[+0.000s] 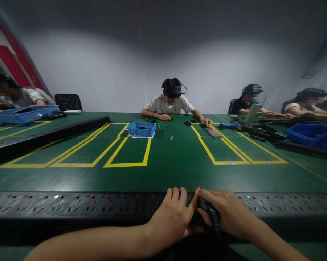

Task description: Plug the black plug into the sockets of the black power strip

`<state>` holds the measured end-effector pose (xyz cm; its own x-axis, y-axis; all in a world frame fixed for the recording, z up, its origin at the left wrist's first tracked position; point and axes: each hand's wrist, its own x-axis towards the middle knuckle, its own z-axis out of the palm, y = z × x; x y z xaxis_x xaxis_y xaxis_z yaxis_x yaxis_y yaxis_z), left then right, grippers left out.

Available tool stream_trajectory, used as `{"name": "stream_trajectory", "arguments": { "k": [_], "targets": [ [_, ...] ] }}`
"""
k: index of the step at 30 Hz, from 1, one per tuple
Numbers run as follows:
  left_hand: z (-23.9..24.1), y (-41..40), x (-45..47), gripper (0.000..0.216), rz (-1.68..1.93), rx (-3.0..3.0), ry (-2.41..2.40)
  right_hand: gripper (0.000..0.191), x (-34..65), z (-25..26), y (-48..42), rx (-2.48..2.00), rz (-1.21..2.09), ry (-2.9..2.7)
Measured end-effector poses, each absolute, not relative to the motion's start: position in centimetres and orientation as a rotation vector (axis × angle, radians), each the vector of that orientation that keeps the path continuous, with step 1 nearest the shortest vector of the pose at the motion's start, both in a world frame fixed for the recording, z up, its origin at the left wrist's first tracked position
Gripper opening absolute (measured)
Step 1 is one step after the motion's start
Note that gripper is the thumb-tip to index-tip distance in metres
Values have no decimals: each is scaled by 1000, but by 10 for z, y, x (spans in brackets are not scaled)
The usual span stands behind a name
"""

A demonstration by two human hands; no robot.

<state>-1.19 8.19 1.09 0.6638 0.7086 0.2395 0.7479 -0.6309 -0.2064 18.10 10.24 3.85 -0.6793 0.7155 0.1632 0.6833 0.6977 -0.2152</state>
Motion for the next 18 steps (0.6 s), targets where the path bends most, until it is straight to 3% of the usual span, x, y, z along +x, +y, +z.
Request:
{"name": "stream_trajectory", "arguments": {
  "k": [18],
  "targets": [
    [10, 83, -13, 77, -187, -2594, -1157, 20, 180, 40, 101, -1115, 209, -2666]
  ]
}}
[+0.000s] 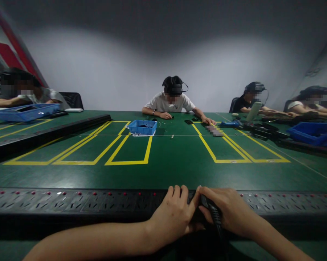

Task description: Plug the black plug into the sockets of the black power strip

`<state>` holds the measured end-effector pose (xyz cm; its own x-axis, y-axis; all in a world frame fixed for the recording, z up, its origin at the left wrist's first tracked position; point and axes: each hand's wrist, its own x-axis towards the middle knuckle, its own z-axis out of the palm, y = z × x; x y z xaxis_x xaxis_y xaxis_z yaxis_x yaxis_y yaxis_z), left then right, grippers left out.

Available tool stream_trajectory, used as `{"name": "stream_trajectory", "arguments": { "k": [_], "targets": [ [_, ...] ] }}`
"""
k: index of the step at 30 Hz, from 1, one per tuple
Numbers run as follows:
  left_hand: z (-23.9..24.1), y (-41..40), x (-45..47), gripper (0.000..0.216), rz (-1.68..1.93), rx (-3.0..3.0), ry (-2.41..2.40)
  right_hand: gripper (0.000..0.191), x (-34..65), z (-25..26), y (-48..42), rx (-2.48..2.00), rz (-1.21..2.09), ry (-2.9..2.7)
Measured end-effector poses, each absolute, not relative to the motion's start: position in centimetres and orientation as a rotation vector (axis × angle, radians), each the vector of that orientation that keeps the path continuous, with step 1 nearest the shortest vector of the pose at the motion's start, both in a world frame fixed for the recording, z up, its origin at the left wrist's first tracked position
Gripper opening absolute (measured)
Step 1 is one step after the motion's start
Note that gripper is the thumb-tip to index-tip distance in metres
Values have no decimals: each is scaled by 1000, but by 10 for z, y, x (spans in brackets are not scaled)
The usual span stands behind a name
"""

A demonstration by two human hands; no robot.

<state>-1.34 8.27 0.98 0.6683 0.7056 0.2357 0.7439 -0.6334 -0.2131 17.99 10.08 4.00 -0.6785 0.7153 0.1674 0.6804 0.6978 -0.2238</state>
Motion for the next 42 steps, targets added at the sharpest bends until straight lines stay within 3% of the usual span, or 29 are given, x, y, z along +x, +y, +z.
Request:
{"name": "stream_trajectory", "arguments": {
  "k": [42],
  "targets": [
    [6, 82, -14, 78, -271, -2548, -1123, 21, 171, 15, 94, -1246, -140, -2420]
  ]
}}
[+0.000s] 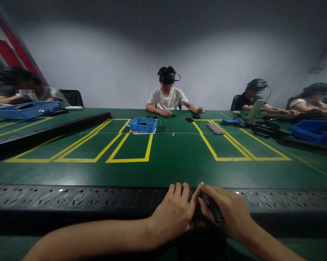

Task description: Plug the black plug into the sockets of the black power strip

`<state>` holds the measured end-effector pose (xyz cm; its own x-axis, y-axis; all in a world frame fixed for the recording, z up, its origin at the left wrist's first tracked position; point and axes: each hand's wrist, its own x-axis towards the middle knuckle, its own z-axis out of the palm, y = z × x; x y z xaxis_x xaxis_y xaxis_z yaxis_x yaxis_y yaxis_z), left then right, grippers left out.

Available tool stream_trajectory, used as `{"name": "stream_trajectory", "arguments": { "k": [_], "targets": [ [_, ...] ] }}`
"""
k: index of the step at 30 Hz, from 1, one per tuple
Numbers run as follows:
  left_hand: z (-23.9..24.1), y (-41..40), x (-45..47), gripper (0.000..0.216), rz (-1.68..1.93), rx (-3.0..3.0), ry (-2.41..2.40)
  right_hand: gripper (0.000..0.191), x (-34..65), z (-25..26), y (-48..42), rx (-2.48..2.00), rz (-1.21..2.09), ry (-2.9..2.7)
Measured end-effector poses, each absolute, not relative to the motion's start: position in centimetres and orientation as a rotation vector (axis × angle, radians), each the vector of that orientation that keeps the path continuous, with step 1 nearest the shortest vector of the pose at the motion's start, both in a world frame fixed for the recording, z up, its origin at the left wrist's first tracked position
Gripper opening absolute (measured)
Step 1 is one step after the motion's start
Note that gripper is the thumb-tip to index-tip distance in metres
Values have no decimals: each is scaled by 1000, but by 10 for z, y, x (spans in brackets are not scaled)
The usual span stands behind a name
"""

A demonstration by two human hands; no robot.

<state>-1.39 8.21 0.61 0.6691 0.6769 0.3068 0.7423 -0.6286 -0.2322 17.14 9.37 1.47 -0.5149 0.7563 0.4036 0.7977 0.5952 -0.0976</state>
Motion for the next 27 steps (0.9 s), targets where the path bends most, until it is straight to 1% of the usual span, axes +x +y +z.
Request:
{"name": "stream_trajectory", "arguments": {
  "k": [13, 19, 27],
  "targets": [
    [11, 81, -14, 82, -237, -2527, -1114, 28, 177, 14, 97, -1188, -54, -2466],
    [11, 81, -13, 86, -239, -2520, -1137, 24, 177, 14, 96, -1171, -88, -2438],
    [13, 81, -13, 87, -251, -2522, -1142, 24, 175, 14, 93, -1184, -79, -2427]
  ]
}}
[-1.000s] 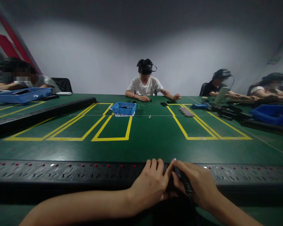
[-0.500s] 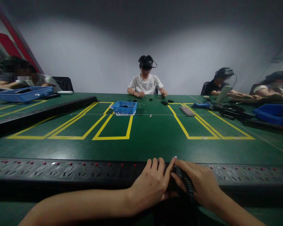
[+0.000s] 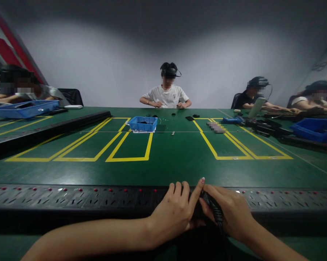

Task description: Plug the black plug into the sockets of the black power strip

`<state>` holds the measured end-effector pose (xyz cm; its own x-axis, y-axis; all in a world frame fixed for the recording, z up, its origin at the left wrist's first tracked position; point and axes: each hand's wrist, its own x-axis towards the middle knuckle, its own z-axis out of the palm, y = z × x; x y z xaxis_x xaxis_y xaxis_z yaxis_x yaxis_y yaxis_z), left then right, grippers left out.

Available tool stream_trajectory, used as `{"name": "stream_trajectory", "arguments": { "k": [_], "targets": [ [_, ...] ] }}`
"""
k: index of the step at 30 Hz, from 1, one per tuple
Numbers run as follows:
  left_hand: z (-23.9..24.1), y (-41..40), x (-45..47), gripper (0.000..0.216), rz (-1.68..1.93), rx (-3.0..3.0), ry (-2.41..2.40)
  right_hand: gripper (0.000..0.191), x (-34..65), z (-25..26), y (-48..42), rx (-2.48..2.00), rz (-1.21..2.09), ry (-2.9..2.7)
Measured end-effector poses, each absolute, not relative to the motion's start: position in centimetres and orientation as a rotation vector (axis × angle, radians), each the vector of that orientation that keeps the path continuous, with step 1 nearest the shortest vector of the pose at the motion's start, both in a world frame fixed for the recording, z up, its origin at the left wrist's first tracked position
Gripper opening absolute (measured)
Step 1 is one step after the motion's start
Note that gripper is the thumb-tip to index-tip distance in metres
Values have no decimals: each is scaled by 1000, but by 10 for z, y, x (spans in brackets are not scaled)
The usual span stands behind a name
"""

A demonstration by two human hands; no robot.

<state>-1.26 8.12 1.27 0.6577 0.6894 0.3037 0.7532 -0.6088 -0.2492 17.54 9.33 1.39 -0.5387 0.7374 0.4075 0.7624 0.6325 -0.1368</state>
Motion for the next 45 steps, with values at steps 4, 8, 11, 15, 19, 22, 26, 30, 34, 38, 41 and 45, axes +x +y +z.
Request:
{"name": "stream_trajectory", "arguments": {
  "k": [4, 8, 11, 15, 19, 22, 26, 30, 34, 38, 41, 45],
  "targets": [
    [13, 81, -12, 86, -241, -2527, -1153, 25, 174, 15, 92, -1178, -89, -2407],
    [13, 81, -11, 85, -240, -2531, -1158, 24, 173, 15, 91, -1169, -103, -2388],
    [13, 81, -12, 85, -239, -2536, -1165, 23, 173, 15, 91, -1179, -95, -2397],
    [13, 81, -12, 86, -240, -2551, -1172, 24, 174, 13, 93, -1208, -83, -2414],
    [12, 81, -12, 85, -240, -2562, -1168, 24, 176, 13, 93, -1185, -80, -2416],
    [12, 81, -13, 85, -234, -2559, -1176, 24, 176, 14, 93, -1177, -91, -2417],
    [13, 81, -13, 86, -228, -2569, -1173, 24, 175, 15, 94, -1168, -104, -2418],
    [12, 82, -12, 86, -224, -2570, -1176, 25, 175, 16, 94, -1155, -108, -2416],
    [12, 82, -12, 86, -229, -2560, -1174, 24, 175, 17, 94, -1159, -91, -2419],
    [13, 81, -13, 85, -227, -2550, -1169, 24, 175, 16, 94, -1153, -109, -2412],
    [13, 81, -13, 87, -228, -2554, -1160, 24, 175, 17, 93, -1159, -120, -2408],
    [12, 82, -12, 87, -235, -2550, -1161, 23, 174, 17, 93, -1149, -158, -2406]
  ]
}}
